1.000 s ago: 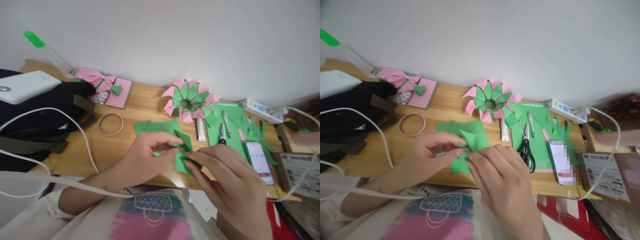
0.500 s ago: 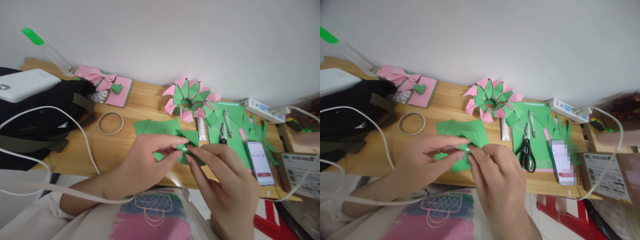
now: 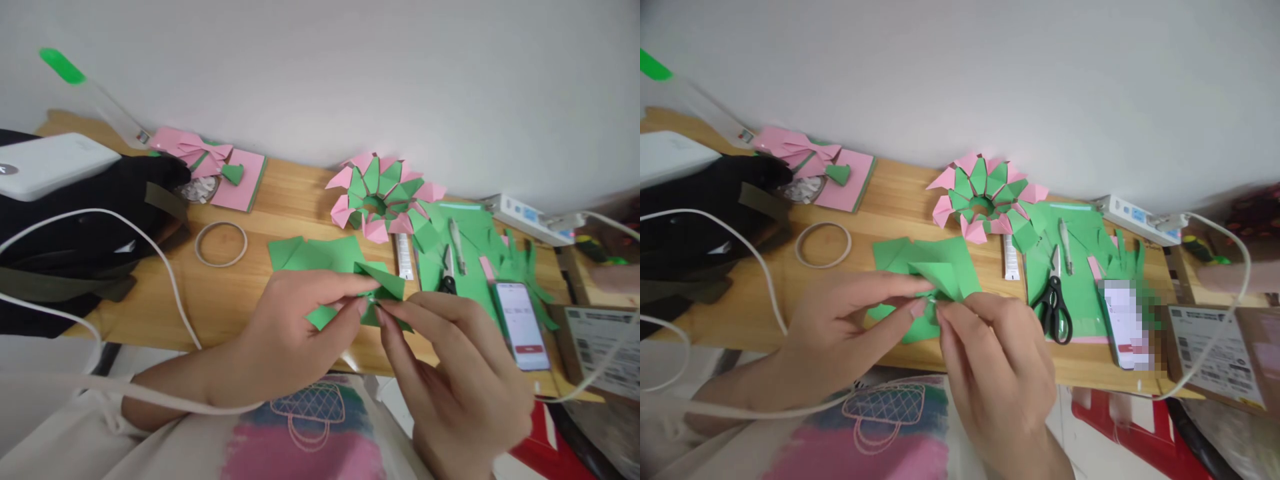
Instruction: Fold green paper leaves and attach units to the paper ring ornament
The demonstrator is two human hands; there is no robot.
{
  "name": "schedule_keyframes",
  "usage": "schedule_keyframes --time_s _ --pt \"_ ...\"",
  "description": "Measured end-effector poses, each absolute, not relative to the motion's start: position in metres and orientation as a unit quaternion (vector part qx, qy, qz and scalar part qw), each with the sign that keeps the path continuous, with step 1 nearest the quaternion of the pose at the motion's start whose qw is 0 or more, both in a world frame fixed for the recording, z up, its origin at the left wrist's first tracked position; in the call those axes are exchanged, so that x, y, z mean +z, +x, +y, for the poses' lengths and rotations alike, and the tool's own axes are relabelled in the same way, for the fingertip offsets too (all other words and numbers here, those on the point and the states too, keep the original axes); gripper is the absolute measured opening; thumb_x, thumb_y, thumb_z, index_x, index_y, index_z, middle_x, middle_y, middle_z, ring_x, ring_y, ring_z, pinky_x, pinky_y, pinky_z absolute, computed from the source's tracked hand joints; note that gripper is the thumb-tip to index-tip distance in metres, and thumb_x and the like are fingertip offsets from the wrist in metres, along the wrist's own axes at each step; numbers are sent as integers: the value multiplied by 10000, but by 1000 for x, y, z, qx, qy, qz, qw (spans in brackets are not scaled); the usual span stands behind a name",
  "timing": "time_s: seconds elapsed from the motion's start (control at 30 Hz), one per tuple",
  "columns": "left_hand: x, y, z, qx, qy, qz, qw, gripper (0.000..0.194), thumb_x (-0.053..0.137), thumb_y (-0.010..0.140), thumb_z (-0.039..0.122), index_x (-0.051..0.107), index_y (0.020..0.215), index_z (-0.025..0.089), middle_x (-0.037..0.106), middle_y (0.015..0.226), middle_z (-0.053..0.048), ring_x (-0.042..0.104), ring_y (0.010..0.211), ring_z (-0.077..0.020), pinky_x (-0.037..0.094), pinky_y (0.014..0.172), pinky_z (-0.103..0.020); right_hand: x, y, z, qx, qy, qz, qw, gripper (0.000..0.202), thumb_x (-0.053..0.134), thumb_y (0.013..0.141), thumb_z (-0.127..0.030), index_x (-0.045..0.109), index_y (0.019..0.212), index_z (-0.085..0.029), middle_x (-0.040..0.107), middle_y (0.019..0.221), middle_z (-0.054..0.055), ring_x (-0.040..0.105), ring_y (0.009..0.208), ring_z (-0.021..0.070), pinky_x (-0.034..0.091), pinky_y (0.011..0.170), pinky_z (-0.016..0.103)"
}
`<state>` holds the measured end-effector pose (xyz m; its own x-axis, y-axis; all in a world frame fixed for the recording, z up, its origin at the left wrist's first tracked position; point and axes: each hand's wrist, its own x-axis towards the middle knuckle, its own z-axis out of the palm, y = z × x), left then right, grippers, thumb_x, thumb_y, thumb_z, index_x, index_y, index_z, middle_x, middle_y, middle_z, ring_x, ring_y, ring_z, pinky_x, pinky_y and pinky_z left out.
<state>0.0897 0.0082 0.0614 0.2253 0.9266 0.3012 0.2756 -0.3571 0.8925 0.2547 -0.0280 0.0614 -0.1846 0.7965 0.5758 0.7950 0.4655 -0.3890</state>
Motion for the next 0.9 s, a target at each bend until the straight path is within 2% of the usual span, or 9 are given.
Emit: schedule_keyframes --time_s 0.43,0.63,0.9 --pt "61 89 7 423 700 445 365 200 581 859 101 727 939 210 763 761 24 691 638 -114 569 613 -197 61 249 -28 -31 -538 -759 364 195 712 806 -69 685 960 -186 653 897 36 629 761 148 510 656 297" --pt "59 88 6 399 721 451 344 221 554 888 130 725 970 244 788 907 17 723 741 -148 584 718 -239 59 241 -30 -53 -569 -730 375 218 742 786 -96 693 960 -219 679 910 40 643 753 178 516 641 335" --pt "58 86 4 391 741 442 320 267 536 895 92 694 1054 238 784 922 22 726 792 -132 571 744 -217 58 241 -30 -64 -574 -731 364 252 745 788 -113 699 1013 -215 680 895 45 643 760 190 506 655 349"
